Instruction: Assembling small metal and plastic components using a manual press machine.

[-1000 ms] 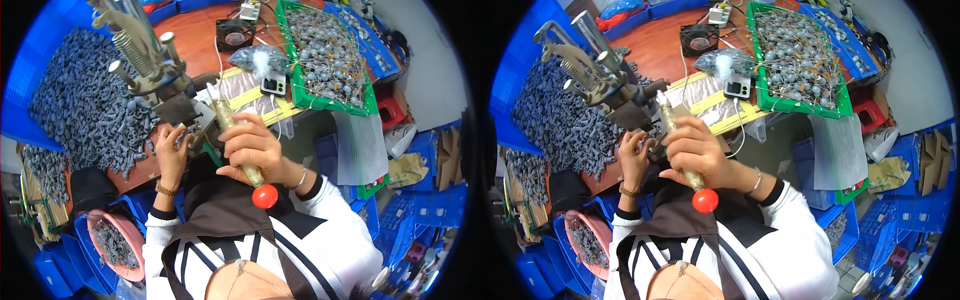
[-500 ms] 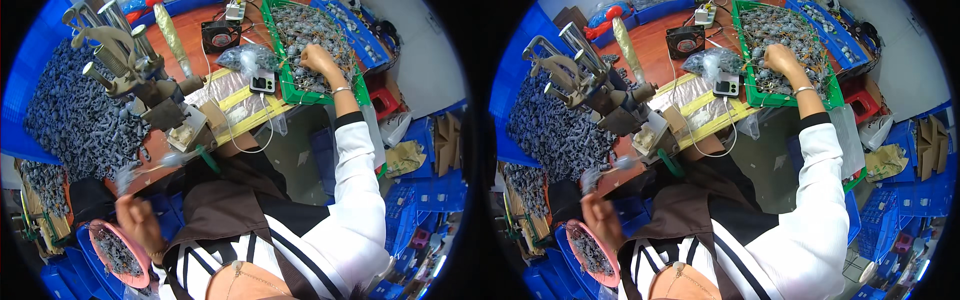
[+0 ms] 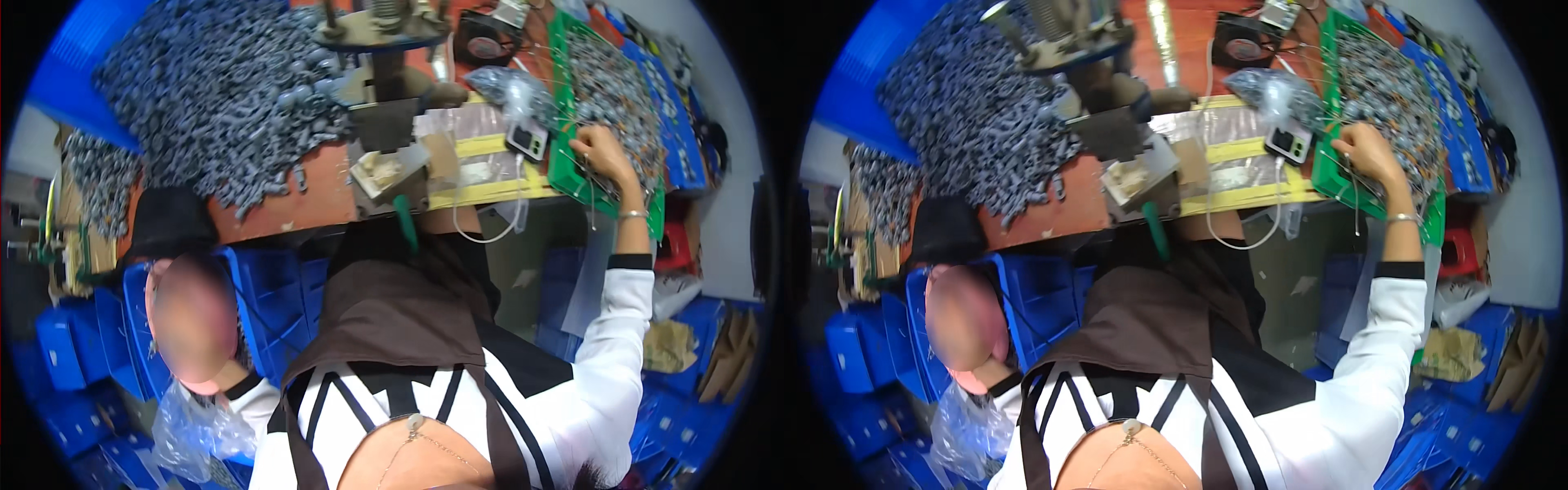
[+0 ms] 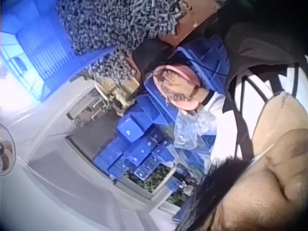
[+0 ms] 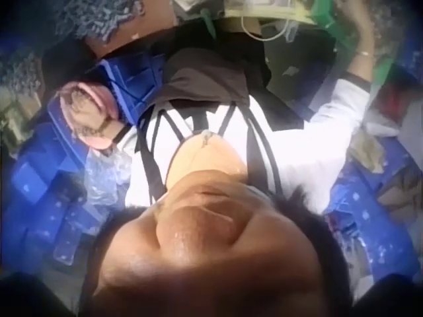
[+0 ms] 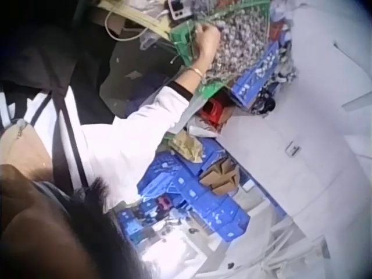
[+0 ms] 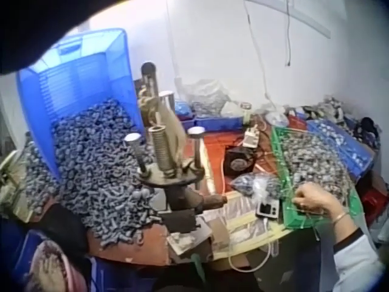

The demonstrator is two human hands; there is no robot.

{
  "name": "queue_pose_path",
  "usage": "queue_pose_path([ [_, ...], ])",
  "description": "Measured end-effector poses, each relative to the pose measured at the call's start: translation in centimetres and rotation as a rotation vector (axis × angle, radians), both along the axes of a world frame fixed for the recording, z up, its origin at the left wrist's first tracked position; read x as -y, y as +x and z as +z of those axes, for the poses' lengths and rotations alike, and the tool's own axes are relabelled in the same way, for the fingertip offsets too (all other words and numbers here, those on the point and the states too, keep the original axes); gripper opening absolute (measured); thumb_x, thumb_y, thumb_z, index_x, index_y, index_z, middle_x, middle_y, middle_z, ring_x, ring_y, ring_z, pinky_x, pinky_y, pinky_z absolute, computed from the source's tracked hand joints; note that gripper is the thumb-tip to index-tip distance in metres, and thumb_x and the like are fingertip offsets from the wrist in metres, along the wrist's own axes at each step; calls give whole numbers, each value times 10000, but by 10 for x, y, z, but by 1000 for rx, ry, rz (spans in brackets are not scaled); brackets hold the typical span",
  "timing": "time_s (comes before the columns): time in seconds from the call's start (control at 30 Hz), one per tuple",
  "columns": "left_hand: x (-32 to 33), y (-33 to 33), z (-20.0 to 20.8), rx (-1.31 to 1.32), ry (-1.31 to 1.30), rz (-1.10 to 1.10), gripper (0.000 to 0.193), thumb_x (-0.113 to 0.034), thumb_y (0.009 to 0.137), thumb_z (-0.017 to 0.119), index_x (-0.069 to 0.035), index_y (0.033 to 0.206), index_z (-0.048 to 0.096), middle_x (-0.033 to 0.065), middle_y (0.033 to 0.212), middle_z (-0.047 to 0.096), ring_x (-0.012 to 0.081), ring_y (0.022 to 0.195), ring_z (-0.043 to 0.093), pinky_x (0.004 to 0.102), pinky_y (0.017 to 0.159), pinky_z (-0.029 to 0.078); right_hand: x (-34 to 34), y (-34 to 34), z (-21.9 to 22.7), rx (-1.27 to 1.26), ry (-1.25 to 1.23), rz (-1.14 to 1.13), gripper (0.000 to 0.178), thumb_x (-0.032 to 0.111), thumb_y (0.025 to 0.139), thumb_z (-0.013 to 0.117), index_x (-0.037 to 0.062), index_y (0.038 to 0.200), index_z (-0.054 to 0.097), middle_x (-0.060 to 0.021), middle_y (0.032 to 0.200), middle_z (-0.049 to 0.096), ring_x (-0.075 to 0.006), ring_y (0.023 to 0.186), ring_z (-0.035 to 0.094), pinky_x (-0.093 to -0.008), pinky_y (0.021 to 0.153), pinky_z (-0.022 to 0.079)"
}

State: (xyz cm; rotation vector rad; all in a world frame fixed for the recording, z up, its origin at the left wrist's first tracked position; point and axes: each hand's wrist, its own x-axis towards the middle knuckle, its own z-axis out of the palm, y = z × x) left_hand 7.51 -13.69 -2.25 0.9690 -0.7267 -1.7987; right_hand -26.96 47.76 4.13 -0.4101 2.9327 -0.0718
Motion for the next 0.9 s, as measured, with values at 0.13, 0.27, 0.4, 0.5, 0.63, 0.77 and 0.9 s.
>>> queue_pose_path([
  [0.13, -80, -92, 14, 470, -1143, -349, 266, -37, 948, 431, 43, 1150, 584, 142, 1189, 590, 233, 1078, 578, 300, 903, 483, -19, -27, 23, -304, -699, -266, 199, 197, 910, 592, 14, 850, 644, -28, 793, 663, -98, 673, 599, -244, 567, 438],
  [0.27, -115, -210, -9, 491, -1546, -495, 307, -121, 784, 698, -28, 1071, 642, 115, 1034, 657, 273, 979, 598, 362, 871, 442, -46, -42, 65, -693, -1190, -212, 226, 220, 948, 570, 7, 925, 645, -58, 852, 667, -89, 705, 602, -206, 615, 449],
  [0.4, -135, -279, -20, 893, -1993, -218, 276, -286, 738, 728, -126, 947, 645, 33, 959, 642, 221, 935, 541, 370, 790, 373, 5, -4, 99, -821, -1274, -135, 208, 123, 914, 618, -24, 1061, 619, -54, 842, 649, -72, 698, 577, -187, 634, 460],
  [0.5, -134, -284, -20, 925, -2022, -266, 209, -266, 737, 727, -133, 877, 646, 25, 945, 637, 218, 907, 537, 371, 771, 371, 30, 32, 102, -677, -1462, -48, 249, 115, 917, 611, -26, 1121, 591, -43, 841, 629, -71, 689, 569, -176, 631, 460],
  [0.63, -131, -256, -25, 449, -1782, -386, 194, -96, 797, 664, -78, 989, 683, 74, 1029, 648, 248, 961, 594, 380, 833, 450, 36, 79, 78, -145, -1736, 92, 280, 106, 933, 566, -36, 1175, 561, -59, 892, 494, -100, 727, 470, -192, 585, 406],
  [0.77, -162, -199, -24, 138, -1384, -830, 224, 57, 752, 645, -37, 951, 687, 100, 1086, 649, 235, 1016, 624, 336, 886, 488, 79, 115, 46, 172, -1693, 315, 294, 154, 872, 660, -38, 1083, 589, -66, 796, 516, -116, 591, 503, -197, 495, 415],
  [0.9, -186, -194, -32, 51, -1426, -971, 246, 45, 733, 670, -38, 964, 686, 121, 1048, 652, 254, 973, 629, 350, 876, 475, 139, 129, 24, 305, -1716, 307, 167, 135, 809, 709, -23, 815, 657, -79, 640, 559, -121, 395, 456, -219, 428, 380],
])
